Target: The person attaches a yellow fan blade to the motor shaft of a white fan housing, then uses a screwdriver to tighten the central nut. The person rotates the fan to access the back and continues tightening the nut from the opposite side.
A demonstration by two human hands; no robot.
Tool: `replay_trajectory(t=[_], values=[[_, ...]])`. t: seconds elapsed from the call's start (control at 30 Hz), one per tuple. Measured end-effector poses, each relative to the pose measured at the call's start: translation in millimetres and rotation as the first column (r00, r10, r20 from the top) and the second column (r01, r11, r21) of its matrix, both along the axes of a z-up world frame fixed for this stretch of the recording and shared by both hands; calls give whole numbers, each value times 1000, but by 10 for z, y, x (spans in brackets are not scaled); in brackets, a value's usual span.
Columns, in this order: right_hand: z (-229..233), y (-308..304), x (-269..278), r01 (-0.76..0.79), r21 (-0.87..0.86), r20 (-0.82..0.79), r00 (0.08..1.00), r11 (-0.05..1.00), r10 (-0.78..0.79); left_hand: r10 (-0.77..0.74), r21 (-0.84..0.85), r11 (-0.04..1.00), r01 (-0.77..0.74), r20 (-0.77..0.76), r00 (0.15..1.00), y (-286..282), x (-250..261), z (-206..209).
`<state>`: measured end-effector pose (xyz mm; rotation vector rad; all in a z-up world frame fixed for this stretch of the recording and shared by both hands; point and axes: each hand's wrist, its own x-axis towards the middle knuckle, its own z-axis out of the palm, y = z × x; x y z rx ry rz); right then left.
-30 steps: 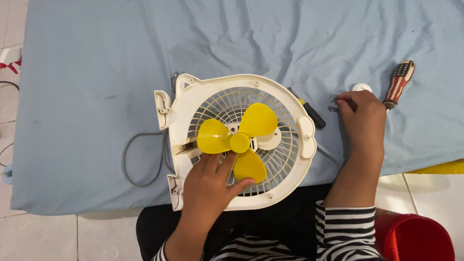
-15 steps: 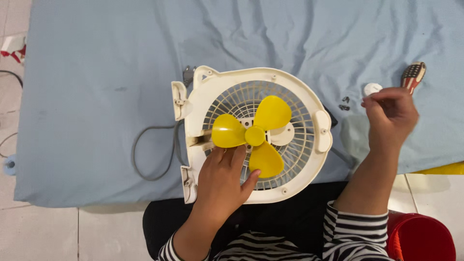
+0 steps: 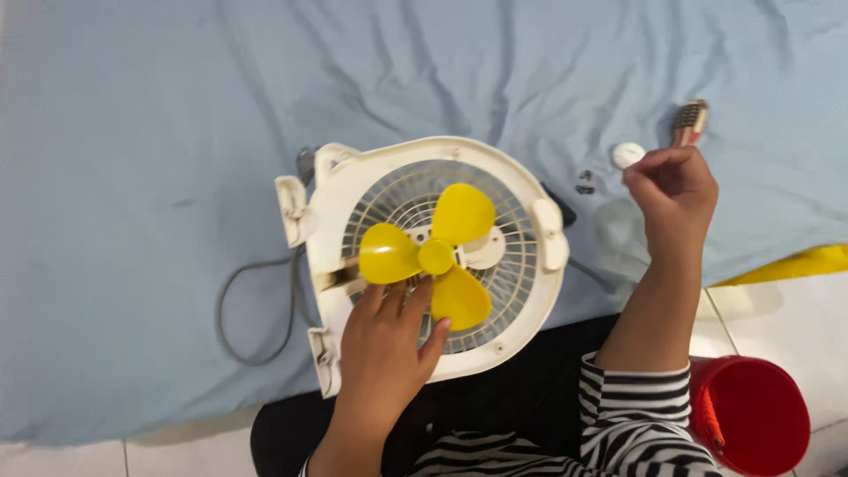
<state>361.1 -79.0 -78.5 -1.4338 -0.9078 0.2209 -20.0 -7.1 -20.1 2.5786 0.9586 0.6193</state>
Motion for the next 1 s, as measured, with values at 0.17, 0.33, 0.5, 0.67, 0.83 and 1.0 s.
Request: replay_trajectory(t=[0.17,0.33,0.5,0.67,0.83,1.0], values=[[187,-154,-283,-291,197,-25,953,936,302,20,22,1000,-20,-13,1000,-13,28,-2],[373,-98,-512,-257,80,-10,966,963,258,15,-31,999,-18,-87,996,-7,36,-15],[441,-153,-753,-354,87,103,933,931,345,16,17,1000,-16,-13,1000,-29,3,-39],[326,47,-455,136,-20,512,853,990,-107,10,38,999,-9,-14,1000,-25,-3,-59],[40,301,-139,267,-232,374,912,935,-168,2,-12,1000,-3,-64,998,-9,3,-43],[-128,293,-41,255,-249,385,911,934,-146,8,9,1000,-8,-38,999,-13,0,-46]])
